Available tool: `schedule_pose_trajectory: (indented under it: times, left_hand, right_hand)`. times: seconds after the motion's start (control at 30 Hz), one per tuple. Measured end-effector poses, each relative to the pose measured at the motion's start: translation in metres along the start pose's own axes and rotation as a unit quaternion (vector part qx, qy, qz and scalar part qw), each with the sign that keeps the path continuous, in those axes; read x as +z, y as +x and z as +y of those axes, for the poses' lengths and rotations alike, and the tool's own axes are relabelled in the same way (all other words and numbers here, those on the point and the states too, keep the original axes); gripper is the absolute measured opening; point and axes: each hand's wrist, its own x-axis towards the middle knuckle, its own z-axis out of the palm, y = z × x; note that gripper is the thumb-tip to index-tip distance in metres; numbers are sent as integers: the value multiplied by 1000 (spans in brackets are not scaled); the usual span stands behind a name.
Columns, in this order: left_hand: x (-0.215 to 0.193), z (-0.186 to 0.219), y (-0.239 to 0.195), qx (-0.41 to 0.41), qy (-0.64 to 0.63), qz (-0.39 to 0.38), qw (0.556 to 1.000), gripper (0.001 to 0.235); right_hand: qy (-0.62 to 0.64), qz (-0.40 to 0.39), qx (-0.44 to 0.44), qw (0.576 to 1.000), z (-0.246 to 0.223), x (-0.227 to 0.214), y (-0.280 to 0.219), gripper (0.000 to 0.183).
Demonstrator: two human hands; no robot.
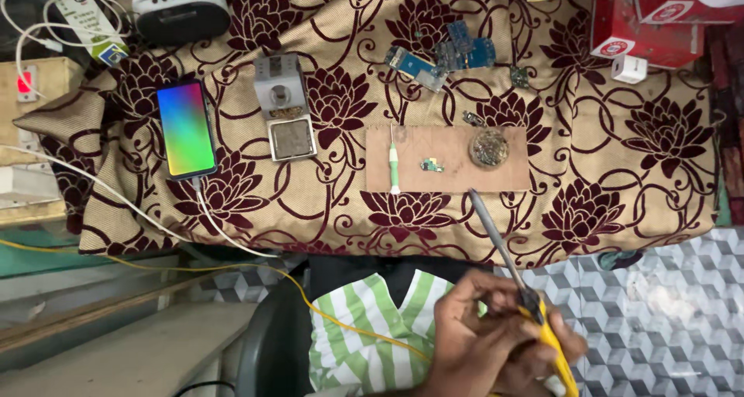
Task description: The person uses a soldering iron and tweezers to apply solder to a small electronic component on a workbench. They repeatedly heat the component and add solder while holding it steady.
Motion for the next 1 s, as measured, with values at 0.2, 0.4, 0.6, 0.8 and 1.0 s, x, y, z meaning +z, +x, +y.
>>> schedule_pose_trajectory:
  times: [0.2, 0.4, 0.6, 0.8, 1.0]
  left_hand:
    - [14, 23, -21, -103, -94, -42, 989, 28]
    - [-16, 64, 45, -78, -281, -105, 951, 109]
    - [-16, 74, 78, 51, -302, -111, 946, 103]
    - [12, 75, 70, 61, -357, -111, 925, 106]
    - [20, 77, 62, 105, -380, -147, 907, 104]
  right_hand:
    - [194, -85, 129, 969, -47, -98, -15, 42]
    - [226, -71, 104, 966, -74, -36, 1, 40]
    - [72, 41, -319, 944, 7, 39, -2, 28]
    - [63, 42, -318, 945, 18, 54, -11, 32]
    - [37, 6, -363, 931, 27, 45, -15, 35]
